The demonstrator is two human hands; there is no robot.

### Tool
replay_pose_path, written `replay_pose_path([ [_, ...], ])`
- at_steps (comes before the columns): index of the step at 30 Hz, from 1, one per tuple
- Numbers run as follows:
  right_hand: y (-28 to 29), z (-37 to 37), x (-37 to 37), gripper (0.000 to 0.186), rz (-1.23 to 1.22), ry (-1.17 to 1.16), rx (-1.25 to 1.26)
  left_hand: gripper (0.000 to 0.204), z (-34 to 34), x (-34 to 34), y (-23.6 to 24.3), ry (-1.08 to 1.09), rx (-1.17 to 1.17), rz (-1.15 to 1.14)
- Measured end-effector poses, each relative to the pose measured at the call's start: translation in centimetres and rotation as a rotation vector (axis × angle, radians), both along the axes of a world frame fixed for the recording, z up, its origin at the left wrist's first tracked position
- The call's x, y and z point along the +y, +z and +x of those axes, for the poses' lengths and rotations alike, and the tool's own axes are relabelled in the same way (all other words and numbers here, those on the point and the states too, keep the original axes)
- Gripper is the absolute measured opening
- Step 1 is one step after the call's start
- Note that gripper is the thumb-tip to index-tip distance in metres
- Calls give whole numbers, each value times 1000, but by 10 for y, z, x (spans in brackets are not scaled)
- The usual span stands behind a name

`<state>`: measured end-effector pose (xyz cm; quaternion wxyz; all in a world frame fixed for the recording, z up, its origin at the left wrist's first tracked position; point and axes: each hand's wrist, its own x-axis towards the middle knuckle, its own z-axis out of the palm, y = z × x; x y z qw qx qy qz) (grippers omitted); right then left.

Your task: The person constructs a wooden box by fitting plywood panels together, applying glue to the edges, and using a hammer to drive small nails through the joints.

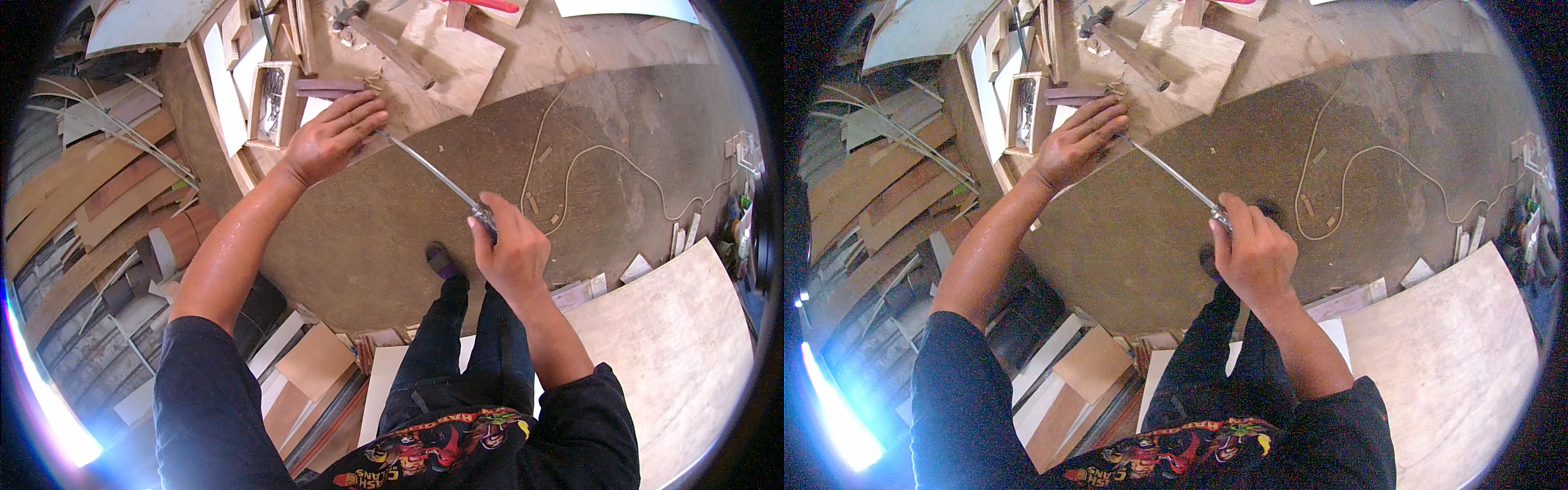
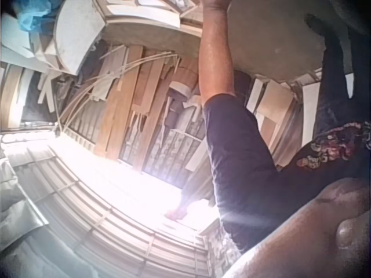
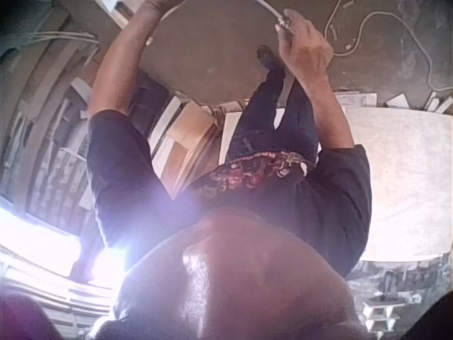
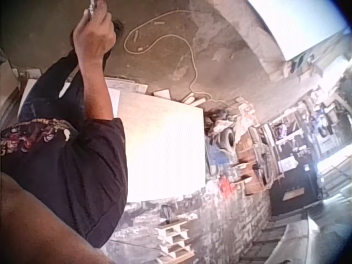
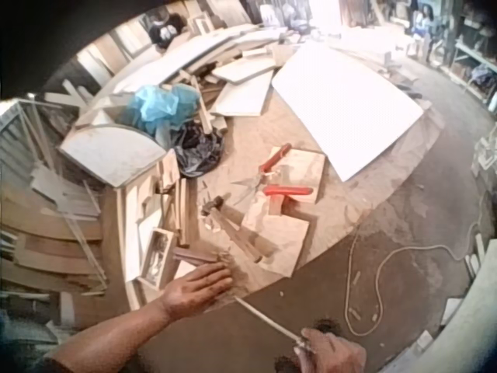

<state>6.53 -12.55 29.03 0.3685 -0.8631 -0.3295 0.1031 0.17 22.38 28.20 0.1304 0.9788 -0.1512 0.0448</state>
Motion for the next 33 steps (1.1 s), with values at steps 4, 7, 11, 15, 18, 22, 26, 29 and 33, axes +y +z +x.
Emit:
replay_pose_path([
  [4, -5, 4, 3, 26, 68, 34, 115, 56, -8, 1, 1, 25, -9, 12],
  [7, -11, 7, 0, 27, 92, 55, 216, 57, -6, 1, 0, 16, -15, -11],
  [11, -14, 7, -1, 27, 14, 72, 278, 60, -5, 2, -1, 15, 2, -25],
  [15, -3, 13, 4, 27, -131, 74, 274, 62, -7, 3, -2, 15, 7, -18],
  [18, -7, 20, 2, 28, -134, 91, 547, 62, -7, 4, -4, 11, 7, -29],
  [22, -8, 22, 5, 28, 60, 55, 666, 64, -6, 6, -7, -3, -18, -17],
  [26, -10, 17, 2, 28, -79, 78, 331, 63, -8, 6, -7, 12, -3, -39],
  [29, -13, 17, 4, 27, -95, 77, 226, 62, -7, 6, -6, 11, 12, -68],
  [33, -13, 18, 5, 25, -66, 52, 273, 62, -6, 6, -4, 20, 56, -79],
])
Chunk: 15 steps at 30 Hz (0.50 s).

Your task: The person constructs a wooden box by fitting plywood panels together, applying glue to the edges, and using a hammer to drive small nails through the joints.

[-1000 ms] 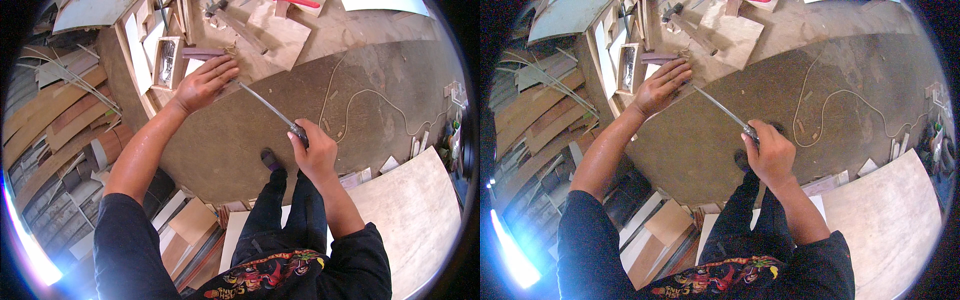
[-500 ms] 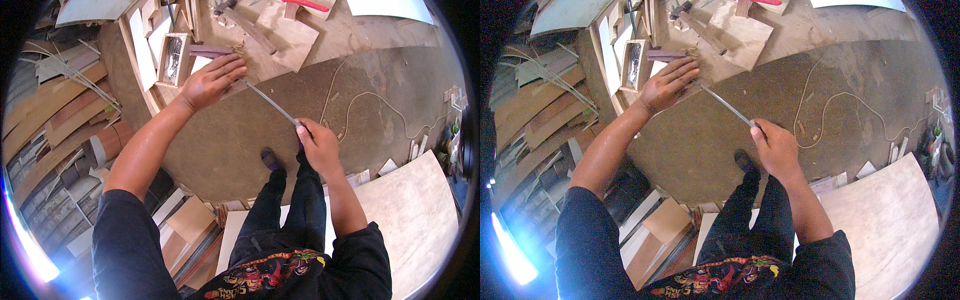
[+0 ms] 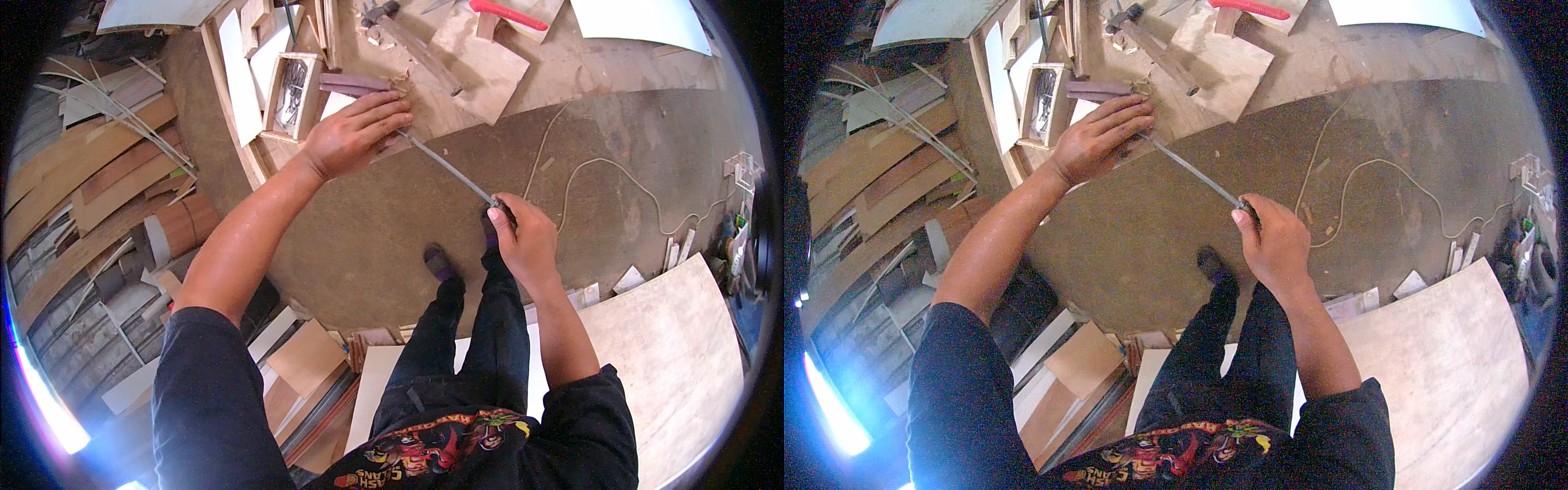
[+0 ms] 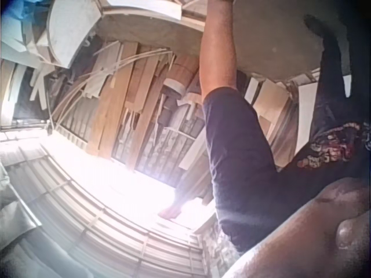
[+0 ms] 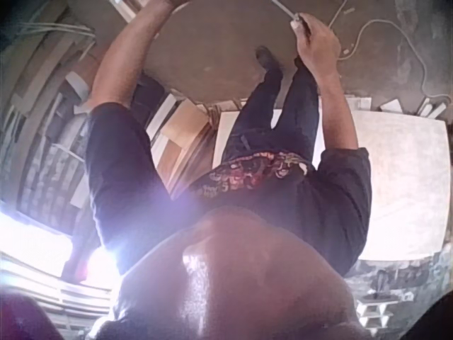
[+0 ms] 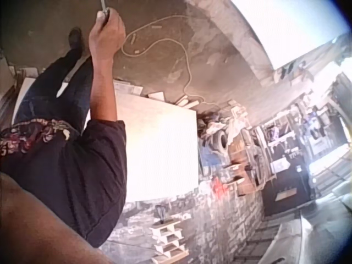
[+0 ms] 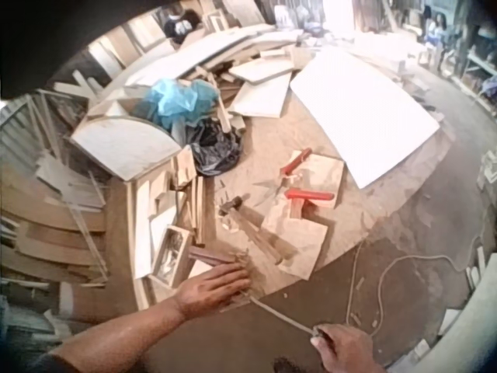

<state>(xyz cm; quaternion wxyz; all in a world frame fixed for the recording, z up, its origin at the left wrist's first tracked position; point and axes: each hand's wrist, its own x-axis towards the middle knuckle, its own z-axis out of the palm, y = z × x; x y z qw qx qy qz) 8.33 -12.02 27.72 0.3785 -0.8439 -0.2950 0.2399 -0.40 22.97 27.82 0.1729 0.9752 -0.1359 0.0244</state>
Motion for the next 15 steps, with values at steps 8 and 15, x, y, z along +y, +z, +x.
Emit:
replay_pose_path([
  [8, 1, 2, 0, 27, 1, -1, 37, 62, -8, 1, 3, 142, -74, -48],
  [15, -8, 2, -1, 28, 20, 5, 15, 44, -8, 2, 1, 143, -62, 80],
])
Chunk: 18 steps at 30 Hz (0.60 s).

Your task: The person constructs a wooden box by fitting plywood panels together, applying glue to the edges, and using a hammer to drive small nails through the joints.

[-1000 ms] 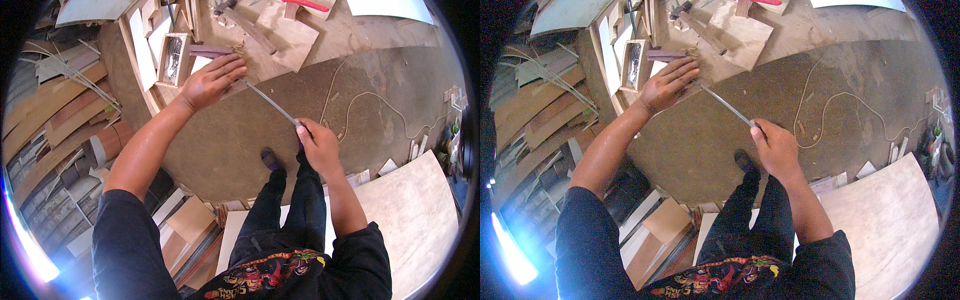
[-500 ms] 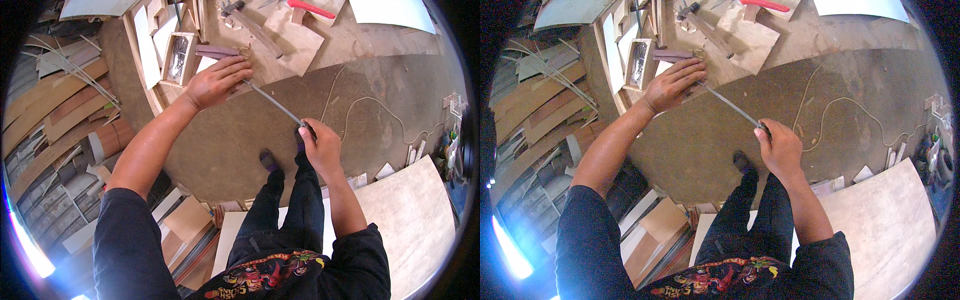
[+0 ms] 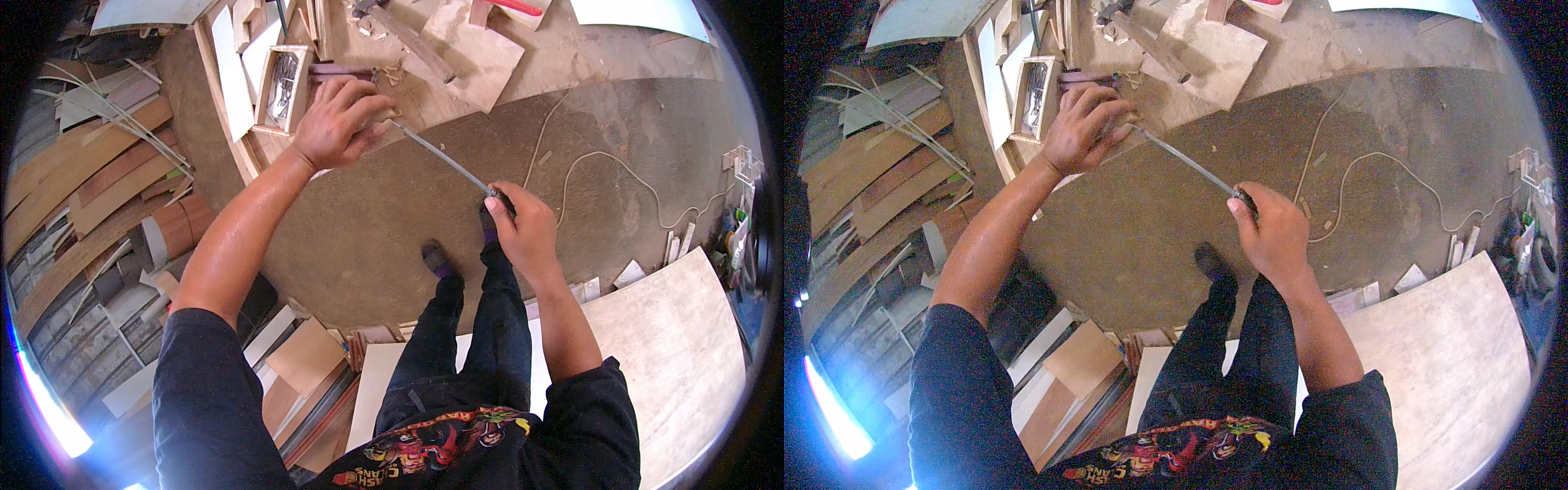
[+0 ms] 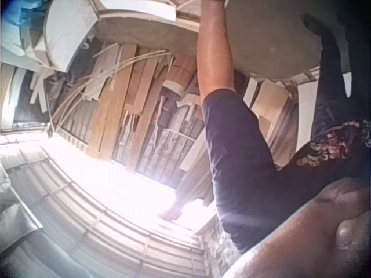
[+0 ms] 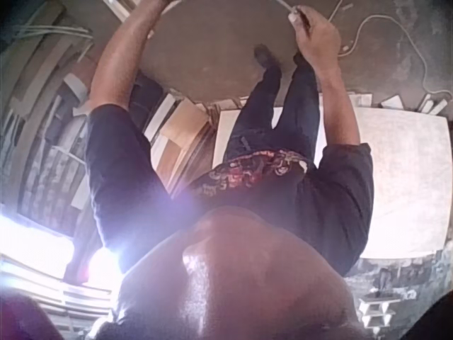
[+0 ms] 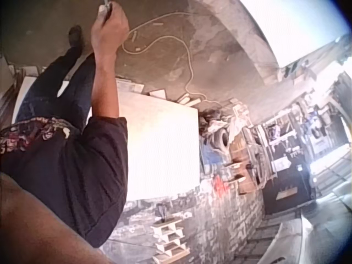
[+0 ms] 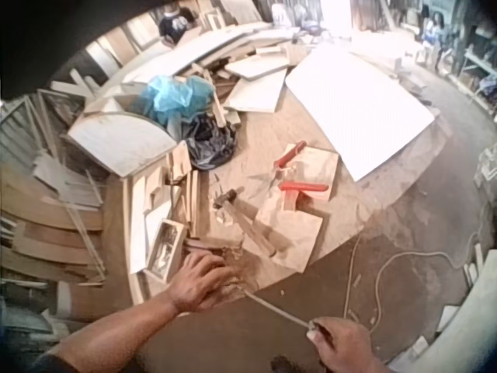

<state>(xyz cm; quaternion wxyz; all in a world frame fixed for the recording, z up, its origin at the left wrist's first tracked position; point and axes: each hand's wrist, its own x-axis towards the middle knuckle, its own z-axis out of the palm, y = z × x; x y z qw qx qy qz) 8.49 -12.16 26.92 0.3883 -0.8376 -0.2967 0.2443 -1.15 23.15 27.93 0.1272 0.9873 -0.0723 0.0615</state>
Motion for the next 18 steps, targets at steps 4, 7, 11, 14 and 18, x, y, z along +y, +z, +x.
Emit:
replay_pose_path([
  [4, 2, -2, 2, 29, -14, 10, 17, 42, 2, 2, -4, -21, -25, -46],
  [7, 4, -5, 2, 29, -16, -2, 18, 43, 2, 1, -4, -20, -39, -58],
  [11, 4, -10, 2, 28, 1, -24, 21, 42, 2, 0, -3, 15, -39, -97],
  [14, 4, -13, 4, 27, 26, -43, 30, 41, 3, 0, -2, 18, -51, -98],
  [18, 6, -16, 7, 26, 31, -47, 34, 38, 4, 2, 0, 10, -41, -120],
])
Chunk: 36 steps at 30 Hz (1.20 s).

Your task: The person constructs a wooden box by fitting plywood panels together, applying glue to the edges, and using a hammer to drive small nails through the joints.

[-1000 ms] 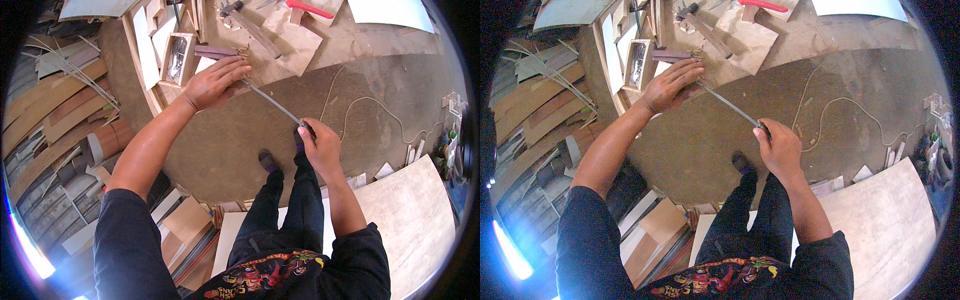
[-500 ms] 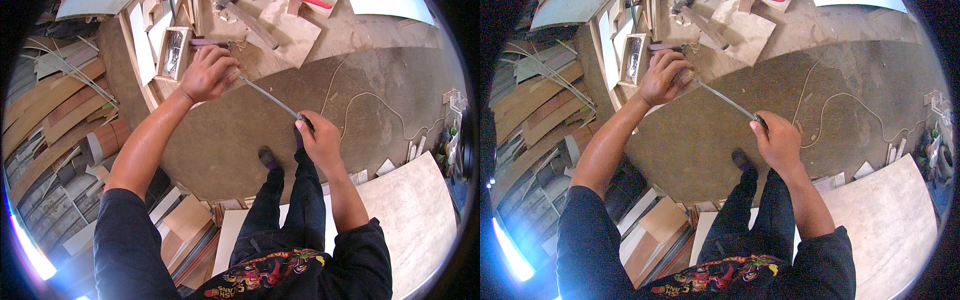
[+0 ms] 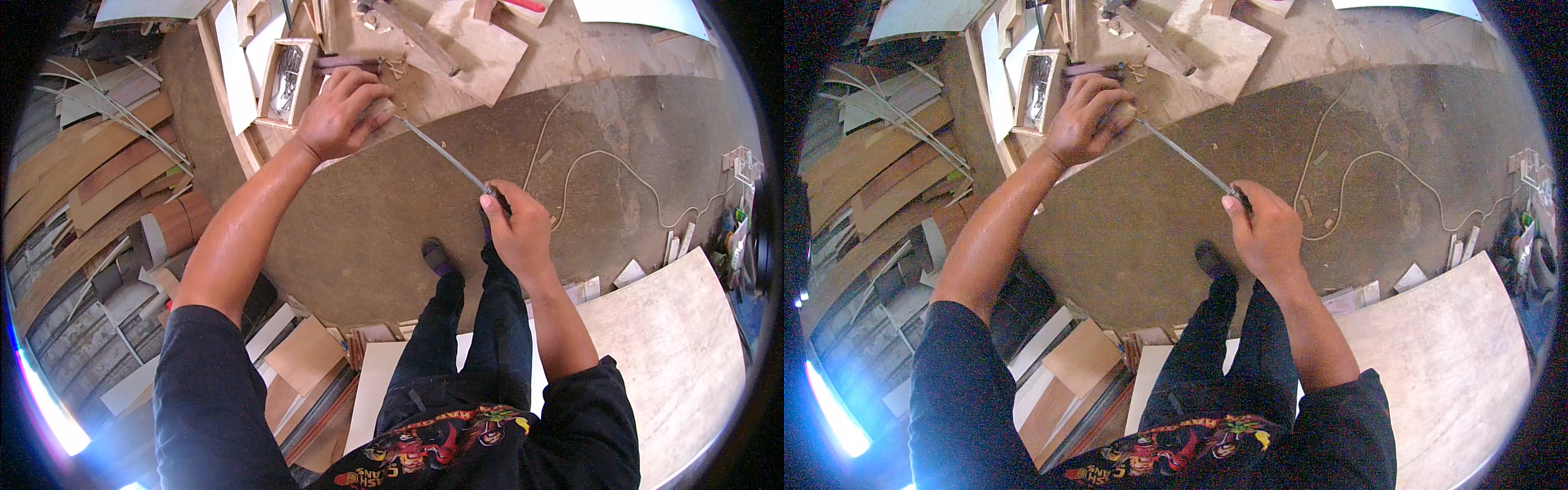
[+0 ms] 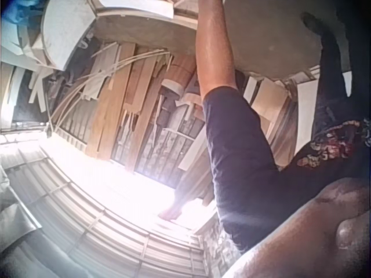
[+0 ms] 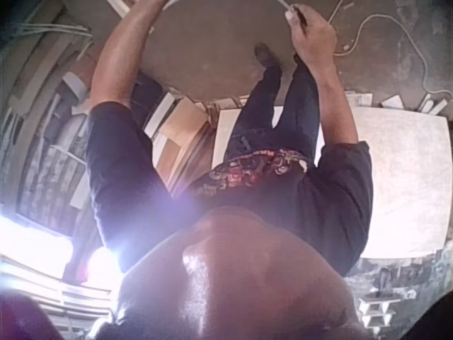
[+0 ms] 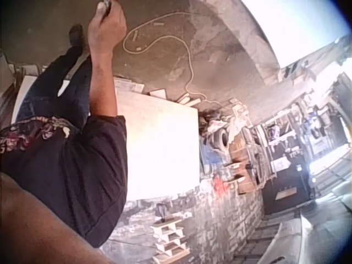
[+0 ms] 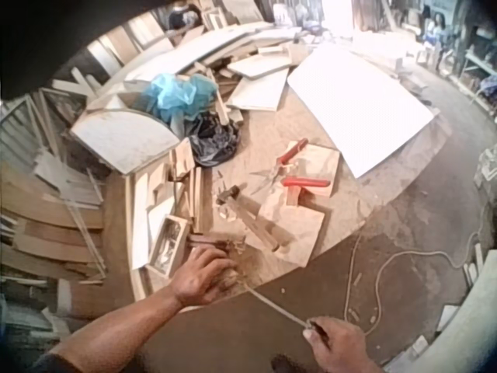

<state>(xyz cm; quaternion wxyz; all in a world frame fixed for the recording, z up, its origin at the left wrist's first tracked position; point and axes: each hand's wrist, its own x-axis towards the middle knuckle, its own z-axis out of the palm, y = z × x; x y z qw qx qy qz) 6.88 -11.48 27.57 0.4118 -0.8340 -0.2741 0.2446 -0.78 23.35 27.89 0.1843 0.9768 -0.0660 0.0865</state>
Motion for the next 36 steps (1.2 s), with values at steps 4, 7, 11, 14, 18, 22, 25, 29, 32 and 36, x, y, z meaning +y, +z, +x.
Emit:
replay_pose_path([
  [4, -1, -9, 1, 25, 14, -5, -16, 36, 1, -1, -1, 12, 29, -16],
  [7, -1, -16, 2, 24, 40, -14, -20, 35, 1, 1, -1, 11, 36, 7],
  [11, -6, -18, 1, 24, 53, -23, -100, 34, 2, 1, -3, 14, 23, -27],
  [14, -5, -17, 1, 24, 53, -23, -146, 34, 4, 0, -2, 3, -7, -1],
  [18, -6, -17, 1, 24, 63, -26, -157, 34, 3, 0, -2, 1, -3, -1],
  [22, -6, -17, 1, 24, 70, -28, -154, 35, 4, 1, -3, -16, -17, 28],
  [25, -4, -19, 1, 24, 76, -43, -86, 35, 5, 1, -5, -31, -18, 55],
  [29, -11, -19, -1, 25, 115, -48, -130, 33, 6, 0, -6, -33, 8, 38],
  [32, -14, -10, -2, 27, 106, -6, -248, 31, 5, 2, -8, -38, -3, 60],
  [36, -14, 6, -4, 29, 49, 76, -297, 32, 4, 1, -7, -38, -16, 94],
])
